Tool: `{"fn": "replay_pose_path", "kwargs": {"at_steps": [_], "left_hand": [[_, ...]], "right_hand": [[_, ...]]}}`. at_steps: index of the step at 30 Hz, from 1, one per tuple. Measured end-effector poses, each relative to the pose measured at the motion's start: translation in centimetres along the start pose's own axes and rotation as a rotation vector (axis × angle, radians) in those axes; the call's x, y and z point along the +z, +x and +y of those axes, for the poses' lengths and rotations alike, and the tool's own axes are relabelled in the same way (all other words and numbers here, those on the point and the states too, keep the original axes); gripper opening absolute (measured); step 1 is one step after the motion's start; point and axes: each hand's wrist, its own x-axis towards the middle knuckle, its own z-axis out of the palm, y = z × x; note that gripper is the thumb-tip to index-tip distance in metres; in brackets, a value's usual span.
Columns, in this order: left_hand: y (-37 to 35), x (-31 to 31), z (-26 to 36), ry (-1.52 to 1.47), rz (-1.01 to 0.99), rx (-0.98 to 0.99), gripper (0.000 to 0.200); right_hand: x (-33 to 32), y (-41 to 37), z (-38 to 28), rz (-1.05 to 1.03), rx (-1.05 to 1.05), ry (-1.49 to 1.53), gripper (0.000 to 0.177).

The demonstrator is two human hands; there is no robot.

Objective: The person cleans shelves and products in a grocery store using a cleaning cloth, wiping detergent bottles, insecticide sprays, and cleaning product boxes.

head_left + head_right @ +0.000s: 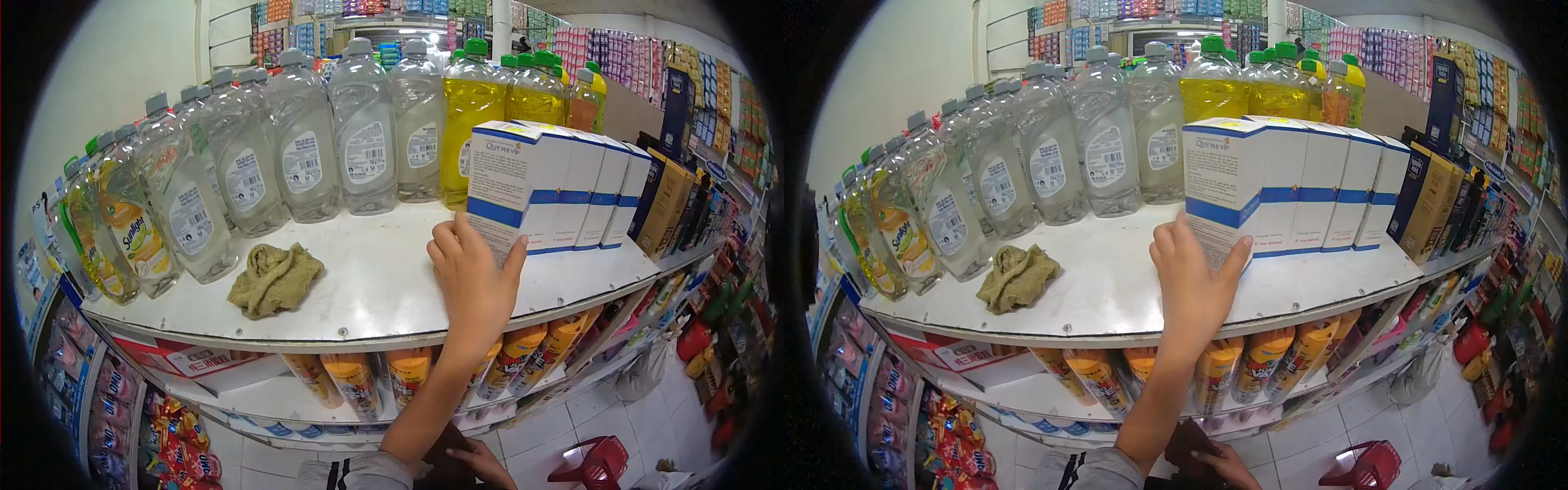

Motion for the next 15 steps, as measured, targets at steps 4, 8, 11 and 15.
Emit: {"fn": "replay_pose_path", "kwargs": {"at_steps": [4, 8, 11, 15], "left_hand": [[-0.2, -0.5, -0.2, -0.156, 0.177, 0.08, 0.064], [-3.2, -1.6, 2.0, -0.66, 0.313, 0.079, 0.055], [-8.6, -1.6, 2.3, -0.936, 0.281, -0.111, 0.05], [-17.2, 0.1, -0.1, -0.905, -0.37, -0.399, 0.083]], "right_hand": [[-0.1, -0.6, 1.1, 0.272, -0.076, -0.434, 0.033], [-6.4, -5.9, -1.1, 0.787, -0.166, -0.409, 0.032], [-6.5, -10.0, -5.7, 1.222, -0.47, -0.173, 0.028], [-6.4, -14.7, -3.2, 1.105, -0.674, -0.157, 0.047]]}}
